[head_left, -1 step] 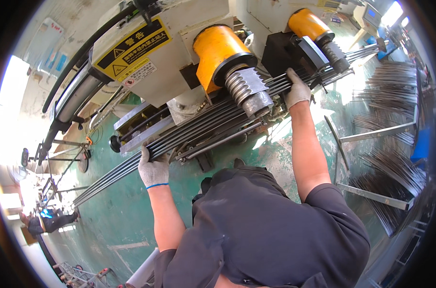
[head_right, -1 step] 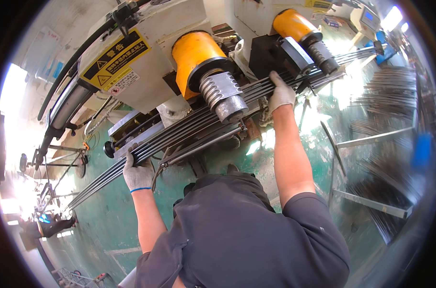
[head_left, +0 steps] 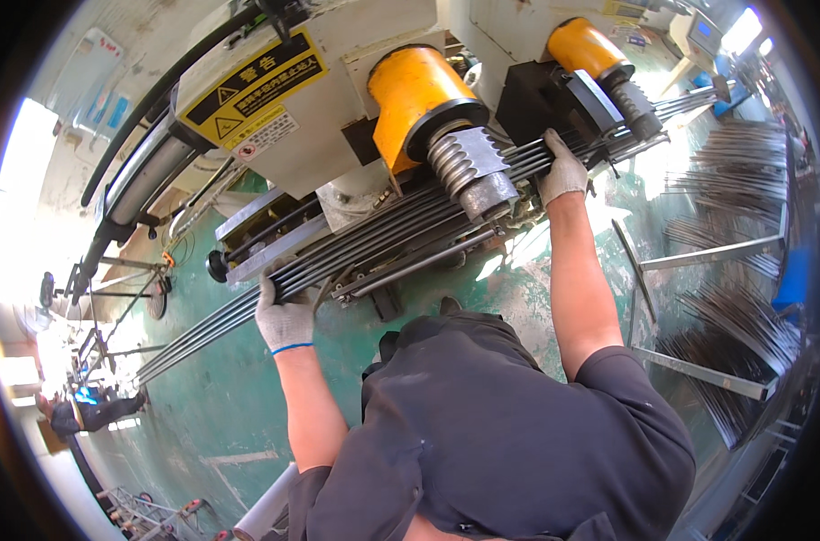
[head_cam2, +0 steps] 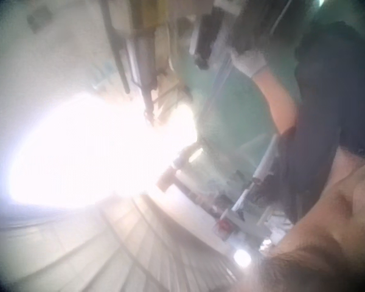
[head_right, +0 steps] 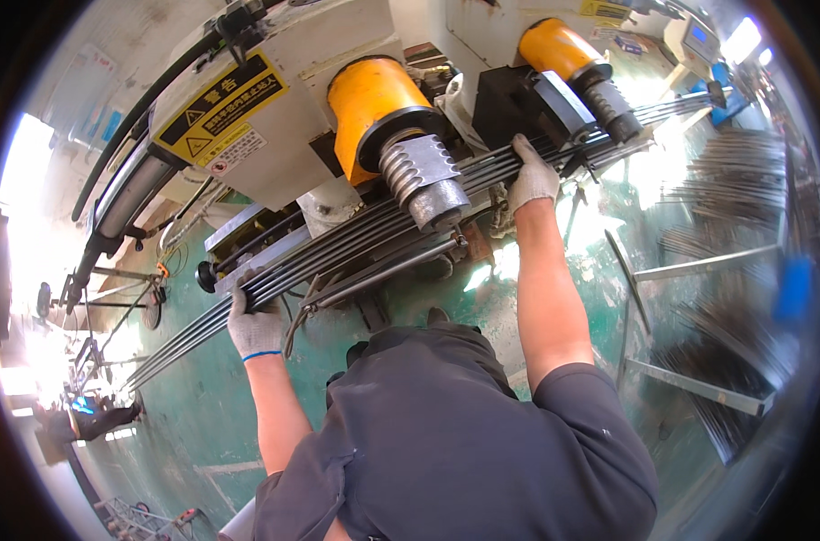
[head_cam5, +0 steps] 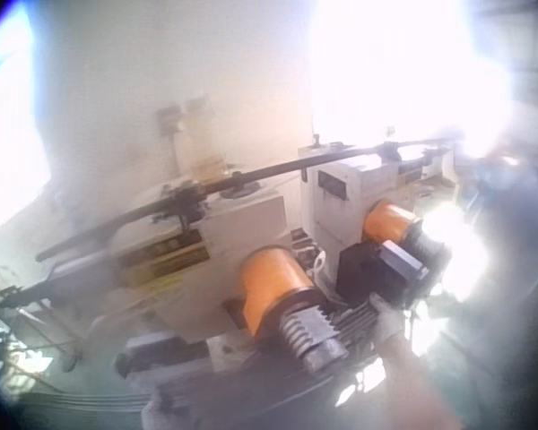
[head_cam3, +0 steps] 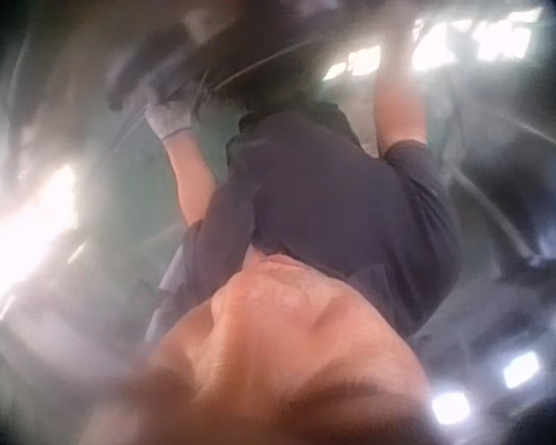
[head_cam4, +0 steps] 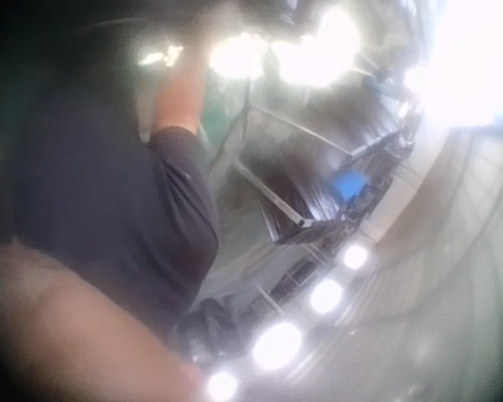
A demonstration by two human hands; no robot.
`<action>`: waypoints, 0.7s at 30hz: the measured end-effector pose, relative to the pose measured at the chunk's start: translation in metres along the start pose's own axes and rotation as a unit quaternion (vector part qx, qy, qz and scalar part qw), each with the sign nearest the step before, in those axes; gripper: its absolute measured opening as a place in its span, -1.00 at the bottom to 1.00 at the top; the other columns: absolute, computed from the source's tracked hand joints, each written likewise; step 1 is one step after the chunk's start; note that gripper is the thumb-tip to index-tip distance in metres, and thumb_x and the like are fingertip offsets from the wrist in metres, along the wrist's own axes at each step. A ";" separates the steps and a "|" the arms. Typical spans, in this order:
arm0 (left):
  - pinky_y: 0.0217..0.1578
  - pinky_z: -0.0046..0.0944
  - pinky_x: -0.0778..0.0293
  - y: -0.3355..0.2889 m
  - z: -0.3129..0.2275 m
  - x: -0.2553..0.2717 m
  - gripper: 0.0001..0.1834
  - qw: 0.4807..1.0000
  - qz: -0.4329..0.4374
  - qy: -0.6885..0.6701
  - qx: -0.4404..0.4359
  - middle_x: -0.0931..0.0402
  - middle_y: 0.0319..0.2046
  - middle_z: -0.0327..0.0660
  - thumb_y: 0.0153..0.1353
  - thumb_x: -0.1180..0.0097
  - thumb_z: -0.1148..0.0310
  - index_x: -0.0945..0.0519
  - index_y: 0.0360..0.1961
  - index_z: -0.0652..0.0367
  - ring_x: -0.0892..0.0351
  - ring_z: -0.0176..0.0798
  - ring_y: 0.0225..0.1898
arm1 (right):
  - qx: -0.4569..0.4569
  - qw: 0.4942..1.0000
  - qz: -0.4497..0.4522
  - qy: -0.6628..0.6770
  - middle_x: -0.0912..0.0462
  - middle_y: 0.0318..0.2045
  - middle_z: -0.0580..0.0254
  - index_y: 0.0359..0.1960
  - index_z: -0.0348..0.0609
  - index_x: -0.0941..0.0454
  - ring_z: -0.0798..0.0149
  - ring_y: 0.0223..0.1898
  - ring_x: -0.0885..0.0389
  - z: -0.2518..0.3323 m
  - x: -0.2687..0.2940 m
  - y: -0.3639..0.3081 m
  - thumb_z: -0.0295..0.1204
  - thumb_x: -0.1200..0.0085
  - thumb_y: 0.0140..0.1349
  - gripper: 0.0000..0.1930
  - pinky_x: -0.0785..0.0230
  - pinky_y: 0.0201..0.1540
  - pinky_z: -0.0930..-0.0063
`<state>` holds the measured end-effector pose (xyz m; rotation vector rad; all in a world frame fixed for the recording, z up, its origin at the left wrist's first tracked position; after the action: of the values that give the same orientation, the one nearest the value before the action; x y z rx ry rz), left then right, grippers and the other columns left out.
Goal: The person collects bundles of metal rods, places them into a bending machine, operates the machine to shape the rods, and then removes the formed metal frames.
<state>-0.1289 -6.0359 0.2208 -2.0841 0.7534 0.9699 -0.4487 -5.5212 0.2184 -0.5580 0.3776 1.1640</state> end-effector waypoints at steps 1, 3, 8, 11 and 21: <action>0.30 0.14 -0.53 -0.002 -0.012 0.003 -0.69 0.999 -0.024 0.011 -0.024 -0.64 0.05 0.05 0.56 0.05 0.31 -0.59 0.01 0.36 -0.61 0.12 0.17 | -0.005 1.000 -0.024 0.015 -0.73 0.10 0.07 0.14 -0.47 -0.65 0.20 0.05 -0.68 0.000 -0.005 -0.005 -0.35 -0.43 0.21 -0.47 -0.52 0.14 0.33; 0.28 0.08 -0.54 0.003 -0.048 0.024 -0.72 0.997 -0.011 0.009 -0.073 -0.66 0.02 0.02 0.56 0.05 0.34 -0.60 0.01 0.32 -0.63 0.07 0.13 | -0.022 0.997 -0.066 0.043 -0.72 0.12 0.07 0.15 -0.50 -0.63 0.19 0.07 -0.67 0.003 -0.022 -0.035 -0.38 -0.40 0.24 -0.49 -0.50 0.17 0.32; 0.25 0.03 -0.55 0.003 -0.024 0.017 -0.74 0.994 -0.075 0.047 -0.071 -0.69 -0.03 -0.04 0.55 -0.04 0.27 -0.62 -0.03 0.25 -0.65 0.00 0.09 | -0.112 0.984 0.046 -0.130 -0.67 0.13 -0.08 0.13 -0.53 -0.60 0.08 0.06 -0.68 -0.020 -0.057 -0.093 -0.41 -0.41 0.23 -0.49 -0.51 0.21 0.26; 0.24 0.01 -0.54 -0.004 0.011 -0.010 -0.72 0.997 -0.013 0.068 -0.036 -0.69 -0.01 -0.03 0.54 -0.05 0.25 -0.62 0.02 0.25 -0.65 -0.01 0.10 | -0.141 0.990 -0.013 -0.022 -0.73 0.02 0.04 0.04 -0.48 -0.67 0.15 -0.12 -0.74 -0.030 -0.054 -0.087 -0.49 -0.41 0.19 -0.59 -0.60 0.08 0.28; 0.18 0.18 -0.51 -0.015 0.018 -0.010 -0.66 0.999 -0.037 -0.020 0.012 -0.65 0.06 -0.01 0.52 -0.05 0.15 -0.57 0.07 0.21 -0.61 0.11 0.13 | -0.058 0.987 0.000 -0.153 -0.72 0.04 0.08 0.17 -0.19 -0.65 0.10 -0.03 -0.71 -0.010 -0.016 -0.010 -0.22 -0.08 0.45 -0.60 -0.57 0.09 0.20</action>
<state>-0.1306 -6.0110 0.2256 -2.0510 0.6604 0.9553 -0.4450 -5.5419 0.2217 -0.4702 0.0473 1.2558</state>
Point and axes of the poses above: each hand's wrist, its own y-axis towards the middle knuckle, its own x-axis out of the back of the hand, z = x × y, the point moved 9 cm from there along y, towards the middle knuckle
